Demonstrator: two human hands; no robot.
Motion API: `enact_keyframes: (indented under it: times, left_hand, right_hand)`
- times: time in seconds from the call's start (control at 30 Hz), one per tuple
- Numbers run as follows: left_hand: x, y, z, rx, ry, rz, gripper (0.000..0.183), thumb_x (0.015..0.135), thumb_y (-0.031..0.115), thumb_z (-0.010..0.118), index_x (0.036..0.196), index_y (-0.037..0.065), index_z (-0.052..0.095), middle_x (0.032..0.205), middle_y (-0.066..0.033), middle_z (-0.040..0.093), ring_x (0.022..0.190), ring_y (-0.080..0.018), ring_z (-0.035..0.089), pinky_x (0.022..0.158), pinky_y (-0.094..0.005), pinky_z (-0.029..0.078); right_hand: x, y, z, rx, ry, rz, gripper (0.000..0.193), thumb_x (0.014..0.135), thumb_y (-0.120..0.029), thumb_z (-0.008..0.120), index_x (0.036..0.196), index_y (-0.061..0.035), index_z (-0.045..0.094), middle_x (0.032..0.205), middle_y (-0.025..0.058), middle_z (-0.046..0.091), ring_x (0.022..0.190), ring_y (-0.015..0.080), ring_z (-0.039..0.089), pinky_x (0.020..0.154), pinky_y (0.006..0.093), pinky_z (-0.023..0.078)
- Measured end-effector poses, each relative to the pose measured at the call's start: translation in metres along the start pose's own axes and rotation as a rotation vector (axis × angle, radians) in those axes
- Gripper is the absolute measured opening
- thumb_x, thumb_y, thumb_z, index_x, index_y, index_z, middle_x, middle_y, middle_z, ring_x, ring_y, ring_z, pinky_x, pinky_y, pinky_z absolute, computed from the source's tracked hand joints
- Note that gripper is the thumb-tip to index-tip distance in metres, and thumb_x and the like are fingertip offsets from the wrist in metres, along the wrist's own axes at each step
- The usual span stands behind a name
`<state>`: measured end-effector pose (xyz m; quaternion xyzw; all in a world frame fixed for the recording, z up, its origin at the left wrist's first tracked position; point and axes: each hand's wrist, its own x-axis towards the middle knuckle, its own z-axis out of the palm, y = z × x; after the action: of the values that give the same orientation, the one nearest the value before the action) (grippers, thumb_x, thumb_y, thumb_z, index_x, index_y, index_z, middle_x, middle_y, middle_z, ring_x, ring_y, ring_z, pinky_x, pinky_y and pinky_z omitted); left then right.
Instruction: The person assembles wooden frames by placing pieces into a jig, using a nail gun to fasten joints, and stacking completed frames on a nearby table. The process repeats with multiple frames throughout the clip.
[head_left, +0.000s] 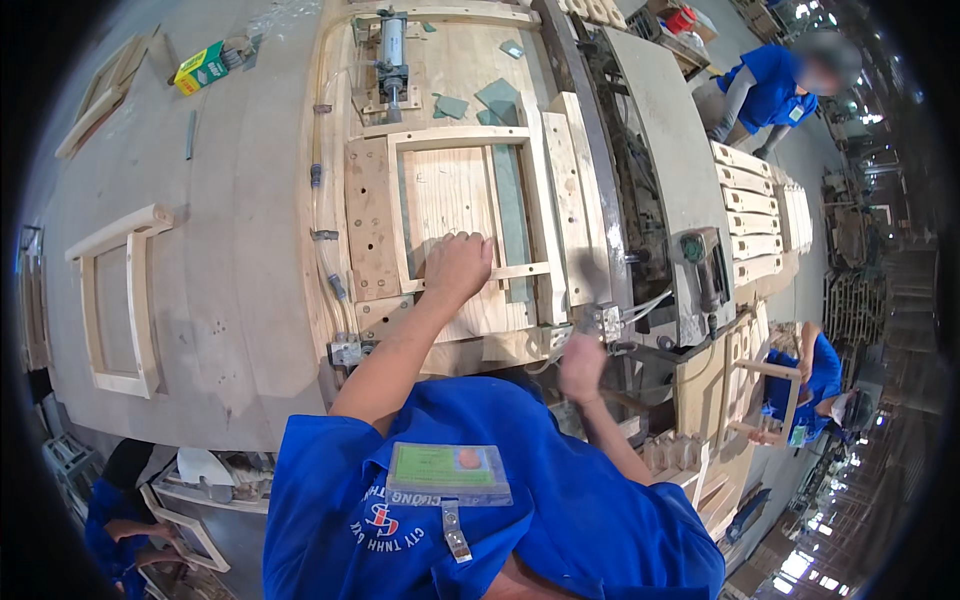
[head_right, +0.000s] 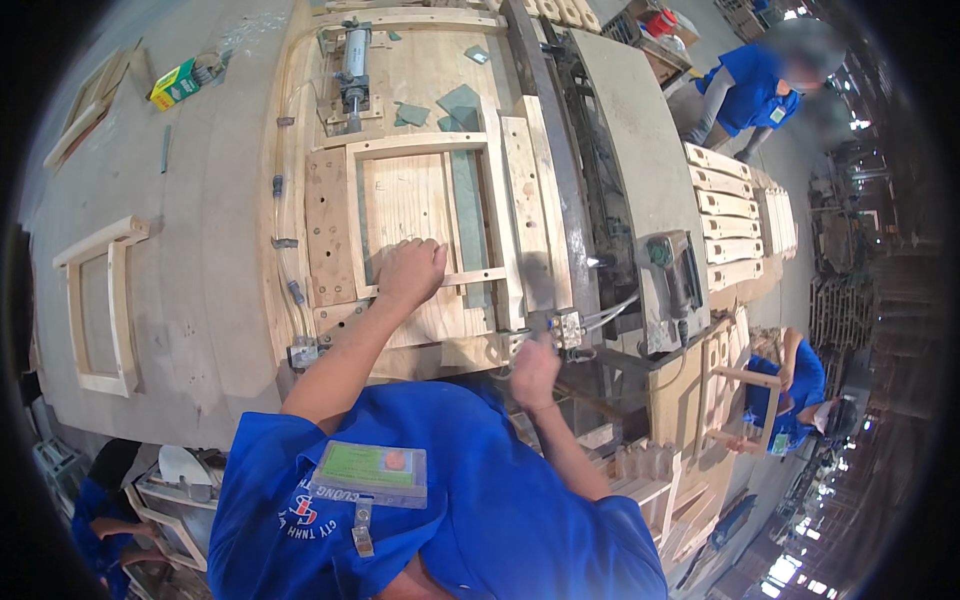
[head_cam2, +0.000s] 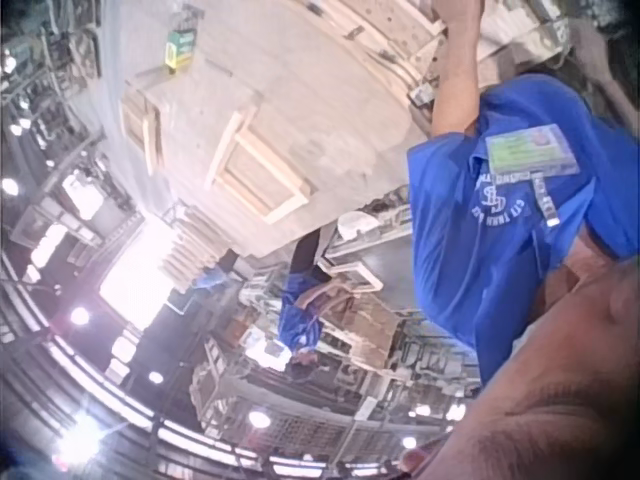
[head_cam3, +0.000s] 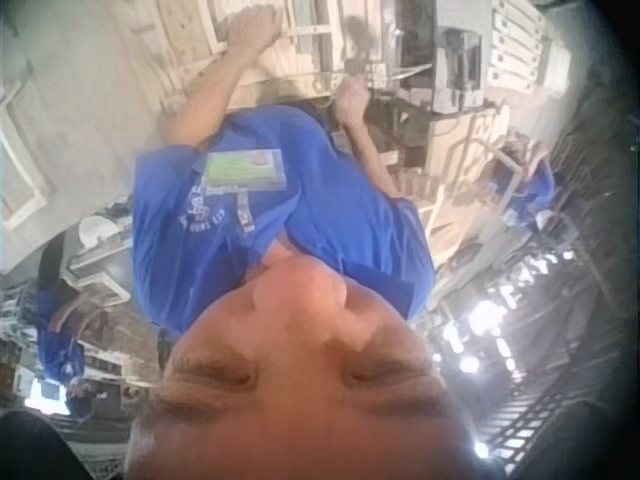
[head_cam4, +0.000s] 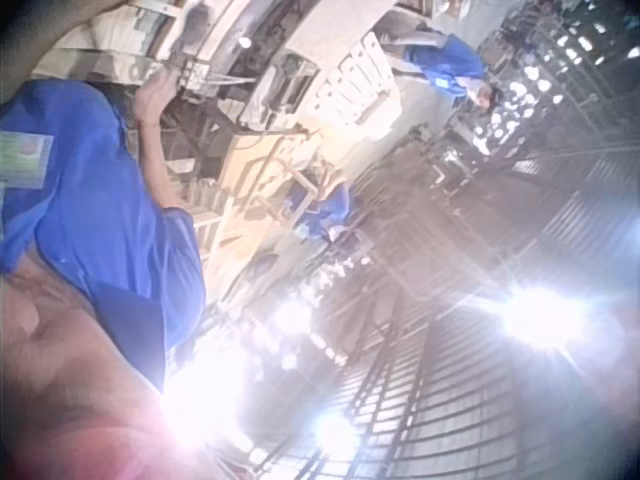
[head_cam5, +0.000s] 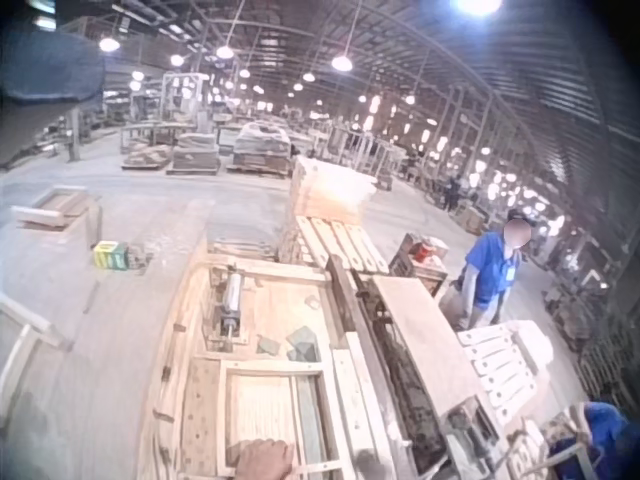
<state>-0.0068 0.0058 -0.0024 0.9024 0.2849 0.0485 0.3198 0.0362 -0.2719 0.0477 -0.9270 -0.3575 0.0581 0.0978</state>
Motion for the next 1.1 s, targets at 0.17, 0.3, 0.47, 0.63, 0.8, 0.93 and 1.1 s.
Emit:
enact_keyframes:
  times: [0.17,0.3,0.47,0.63,0.8,0.93,1.1]
  left_hand:
    - [-0.005,-0.013,0.005,0.009,-0.063,-0.077,0.040,0.108,0.034,0.054,0.101,0.001,0.076,0.100,-0.0233,0.076,0.100,-0.0416,0.072,0.092,-0.0530,0.057]
    - [0.002,-0.016,0.002,-0.035,0.032,-0.079,0.039,0.107,0.033,0.056,0.100,0.001,0.076,0.098,-0.0246,0.076,0.097,-0.0420,0.072,0.089,-0.0531,0.058]
    - [0.004,-0.003,-0.001,-0.066,0.051,0.014,0.034,0.104,0.030,0.060,0.099,0.000,0.076,0.095,-0.0241,0.075,0.097,-0.0422,0.073,0.088,-0.0525,0.059]
    - [-0.004,-0.022,0.005,0.022,0.044,-0.128,0.036,0.103,0.031,0.061,0.104,-0.001,0.077,0.100,-0.0254,0.075,0.096,-0.0431,0.073,0.085,-0.0548,0.059]
    - [-0.005,-0.004,0.001,-0.069,0.104,-0.039,0.037,0.105,0.034,0.061,0.101,0.002,0.079,0.100,-0.0200,0.075,0.101,-0.0404,0.071,0.094,-0.0505,0.057]
    - [0.007,0.019,0.013,-0.210,-0.091,0.145,0.040,0.105,0.036,0.061,0.091,0.004,0.080,0.094,-0.0212,0.071,0.097,-0.0424,0.068,0.089,-0.0530,0.053]
    - [0.021,0.040,0.036,-0.151,-0.184,0.142,0.044,0.106,0.041,0.058,0.093,0.006,0.081,0.097,-0.0224,0.070,0.099,-0.0436,0.065,0.091,-0.0536,0.051]
  right_hand:
    - [0.103,-0.043,-0.102,0.919,0.043,0.302,0.041,0.117,-0.034,0.044,0.087,-0.0091,0.052,0.076,-0.0013,0.050,0.073,0.0076,0.047,0.061,0.0288,0.040]
    - [0.190,-0.107,-0.212,1.299,0.458,-0.172,0.038,0.117,-0.035,0.049,0.089,-0.0099,0.053,0.067,-0.0023,0.050,0.046,0.0069,0.039,0.043,0.0246,0.034]
    - [0.283,-0.054,-0.063,0.244,1.184,-0.360,0.052,0.118,-0.047,0.037,0.088,-0.0085,0.053,0.074,0.0016,0.047,0.055,0.0184,0.047,0.051,0.0353,0.041]
    - [0.275,-0.072,-0.013,0.695,-0.032,0.153,0.063,0.116,-0.051,0.039,0.098,0.0025,0.067,0.085,0.0152,0.067,0.081,0.0281,0.064,0.076,0.0449,0.052]
    - [0.287,-0.021,-0.033,0.391,0.322,0.068,0.050,0.111,-0.052,0.052,0.105,-0.0040,0.064,0.086,0.0287,0.071,0.086,0.0533,0.068,0.075,0.0604,0.050]
    - [0.277,0.021,-0.015,0.088,0.150,0.355,0.043,0.110,-0.046,0.052,0.118,-0.0059,0.063,0.098,0.0299,0.075,0.097,0.0517,0.073,0.085,0.0625,0.055]
    - [0.254,0.037,0.004,-0.014,0.119,0.227,0.032,0.103,-0.035,0.064,0.121,-0.0083,0.065,0.111,0.0256,0.074,0.108,0.0472,0.071,0.090,0.0584,0.056]
